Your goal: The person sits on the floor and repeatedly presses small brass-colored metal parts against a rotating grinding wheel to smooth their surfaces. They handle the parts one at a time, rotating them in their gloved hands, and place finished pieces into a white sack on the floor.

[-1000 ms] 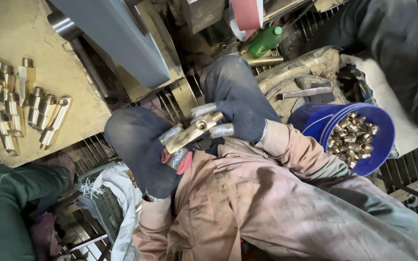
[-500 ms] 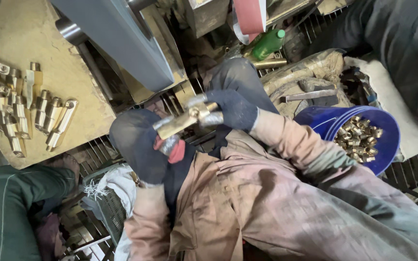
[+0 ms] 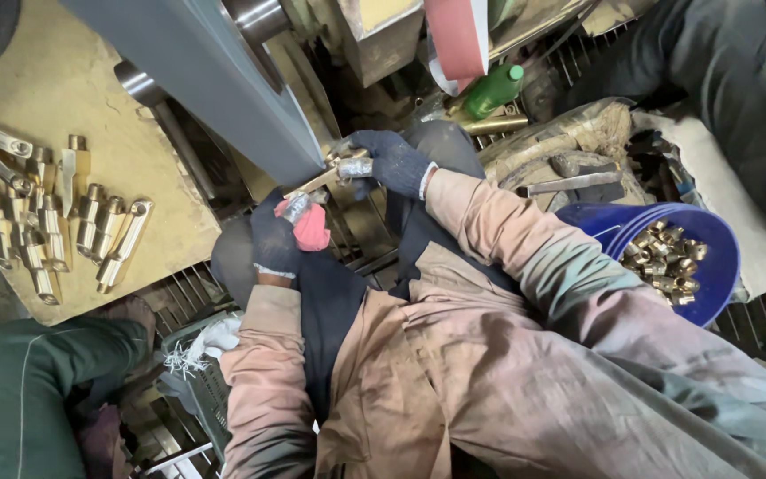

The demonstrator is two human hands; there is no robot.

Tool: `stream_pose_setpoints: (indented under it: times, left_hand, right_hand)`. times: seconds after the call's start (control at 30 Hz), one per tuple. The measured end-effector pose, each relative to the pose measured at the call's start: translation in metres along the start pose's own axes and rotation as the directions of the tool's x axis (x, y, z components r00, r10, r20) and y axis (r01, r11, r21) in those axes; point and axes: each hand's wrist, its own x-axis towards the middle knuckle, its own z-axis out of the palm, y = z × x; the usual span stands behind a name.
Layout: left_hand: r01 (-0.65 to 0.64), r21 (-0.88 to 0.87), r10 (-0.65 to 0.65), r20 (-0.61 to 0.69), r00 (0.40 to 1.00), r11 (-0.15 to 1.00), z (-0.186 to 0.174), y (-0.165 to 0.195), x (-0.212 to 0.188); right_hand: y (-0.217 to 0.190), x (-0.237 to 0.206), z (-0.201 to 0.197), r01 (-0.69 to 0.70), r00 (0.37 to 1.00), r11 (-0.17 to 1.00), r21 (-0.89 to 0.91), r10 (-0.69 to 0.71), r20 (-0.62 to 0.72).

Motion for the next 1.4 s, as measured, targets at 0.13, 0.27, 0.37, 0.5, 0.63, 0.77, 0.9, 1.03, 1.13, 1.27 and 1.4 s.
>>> stream_pose_setpoints:
  times: [0.13, 0.27, 0.37, 0.5, 0.63, 0.77, 0.9, 1.03, 1.13, 1.27, 1.4]
  left_hand:
    - [-0.004, 0.033, 0.004, -0.007, 1.0, 0.999, -0.006, -0.005, 0.006]
    - [-0.007, 0.062, 0.008, -0.01, 1.0, 0.998, -0.002, -0.004, 0.008]
    - [-0.021, 0.092, 0.022, -0.009, 1.0, 0.996, 0.005, -0.001, 0.01]
    - [-0.059, 0.162, 0.059, 0.0, 0.998, 0.985, 0.02, 0.007, 0.004]
    - [-0.115, 0.265, 0.116, 0.013, 0.993, 0.957, 0.04, 0.017, -0.021]
    - [-0.197, 0.419, 0.197, 0.043, 0.979, 0.887, 0.064, 0.023, -0.069]
    - [-0.325, 0.572, 0.329, 0.1, 0.939, 0.754, 0.093, 0.017, -0.125]
    - [-0.527, 0.566, 0.567, 0.123, 0.814, 0.634, 0.119, 0.017, -0.168]
    - [-0.611, 0.504, 0.644, 0.132, 0.753, 0.611, 0.133, 0.019, -0.184]
    - [-0.627, 0.496, 0.653, 0.148, 0.742, 0.601, 0.142, 0.023, -0.19]
    - [-0.603, 0.547, 0.617, 0.186, 0.764, 0.581, 0.139, 0.026, -0.18]
  right_hand:
    - [0.004, 0.01, 0.0, 0.009, 1.0, 1.0, 0.009, -0.009, -0.01]
    - [0.009, 0.019, -0.001, -0.016, 1.0, 1.0, 0.014, 0.016, -0.023]
    - [0.012, 0.024, -0.003, -0.069, 0.997, 0.997, 0.045, 0.07, -0.036]
    - [0.013, 0.025, -0.001, -0.091, 0.993, 0.986, 0.139, 0.1, -0.056]
    - [0.005, 0.009, 0.006, -0.047, 0.998, 0.993, 0.11, 0.051, -0.034]
    - [-0.013, -0.04, 0.01, 0.147, 0.988, 0.988, -0.055, -0.144, 0.055]
    - [-0.033, -0.097, 0.01, 0.283, 0.955, 0.895, -0.345, -0.231, 0.186]
    - [-0.044, -0.132, 0.012, 0.312, 0.939, 0.875, -0.37, -0.225, 0.26]
    - [-0.048, -0.142, 0.017, 0.327, 0.923, 0.906, -0.268, -0.244, 0.298]
    - [-0.056, -0.147, 0.02, 0.399, 0.901, 0.851, -0.341, -0.294, 0.32]
    - [-0.058, -0.144, 0.024, 0.437, 0.898, 0.789, -0.431, -0.353, 0.263]
